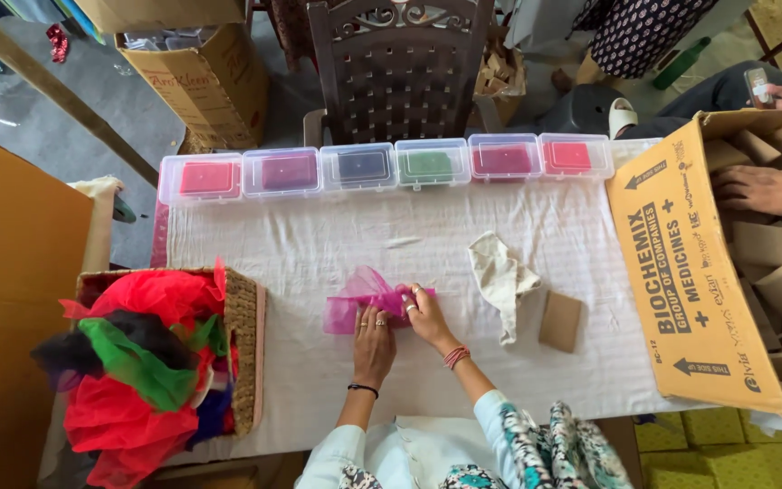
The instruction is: The person wipes small brown soap bars one at a time with a white cloth, then spreads a pink mesh fabric on the table, places a bar on it, folds the mesh around the bar, and sets the wrapped bar aside before reaching into a basket of mesh fabrics.
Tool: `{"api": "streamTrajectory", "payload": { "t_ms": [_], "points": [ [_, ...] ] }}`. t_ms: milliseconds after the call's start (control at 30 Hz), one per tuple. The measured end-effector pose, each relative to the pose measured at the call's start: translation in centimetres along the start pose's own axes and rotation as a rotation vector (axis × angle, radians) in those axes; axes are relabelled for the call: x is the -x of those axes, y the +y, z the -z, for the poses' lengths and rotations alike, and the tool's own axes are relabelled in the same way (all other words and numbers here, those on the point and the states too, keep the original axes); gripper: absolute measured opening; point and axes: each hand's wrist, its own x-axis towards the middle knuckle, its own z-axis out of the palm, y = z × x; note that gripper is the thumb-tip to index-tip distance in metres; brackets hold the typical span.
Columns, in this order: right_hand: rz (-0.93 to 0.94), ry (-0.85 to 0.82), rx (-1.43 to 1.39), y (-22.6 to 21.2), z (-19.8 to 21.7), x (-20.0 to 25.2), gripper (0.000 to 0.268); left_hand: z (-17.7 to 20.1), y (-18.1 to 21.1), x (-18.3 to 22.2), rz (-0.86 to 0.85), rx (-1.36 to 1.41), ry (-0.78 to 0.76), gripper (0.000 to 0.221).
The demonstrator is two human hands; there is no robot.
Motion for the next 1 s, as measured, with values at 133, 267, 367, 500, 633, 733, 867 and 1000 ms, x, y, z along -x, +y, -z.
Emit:
{"api": "streamTrajectory", "payload": {
  "t_ms": [133,267,367,500,633,733,867,1000],
  "points": [
    [-0.019,0.08,0.108,-0.1,0.5,-0.2,0.024,1.0,0.7,-0.1,-0.08,-0.063,0.043,0.041],
    [0.073,-0.02,0.192,-1.9,0.8,-0.3,0.038,1.6,0.7,0.1,-0.054,-0.153,0.13,0.049],
    [0.083,-0.098,0.462,-3.7,0.5,0.7,0.071,1.7,0.7,0.2,-0.006,-0.189,0.103,0.05],
    [-0.007,-0.082,0.605,-2.9,-0.5,1.6,0.076,0.7,-0.2,0.5,0.101,-0.088,0.103,0.046],
    [0.365,0.004,0.844,-2.6,-1.7,3.4,0.056,-0.5,-2.2,0.3,0.385,-0.018,-0.053,0.04],
    [0.38,0.015,0.852,-2.8,-1.8,4.2,0.053,2.4,-1.9,-3.0,0.06,-0.116,0.317,0.053],
    [0.393,-0.011,0.885,-3.4,-1.3,4.3,0.059,6.8,-1.6,-7.2,-0.3,-0.362,0.123,0.062],
    [0.431,0.0,0.926,-2.7,-1.2,4.2,0.065,6.8,-5.1,-7.4,-0.238,-0.174,-0.207,0.016]
  ]
}}
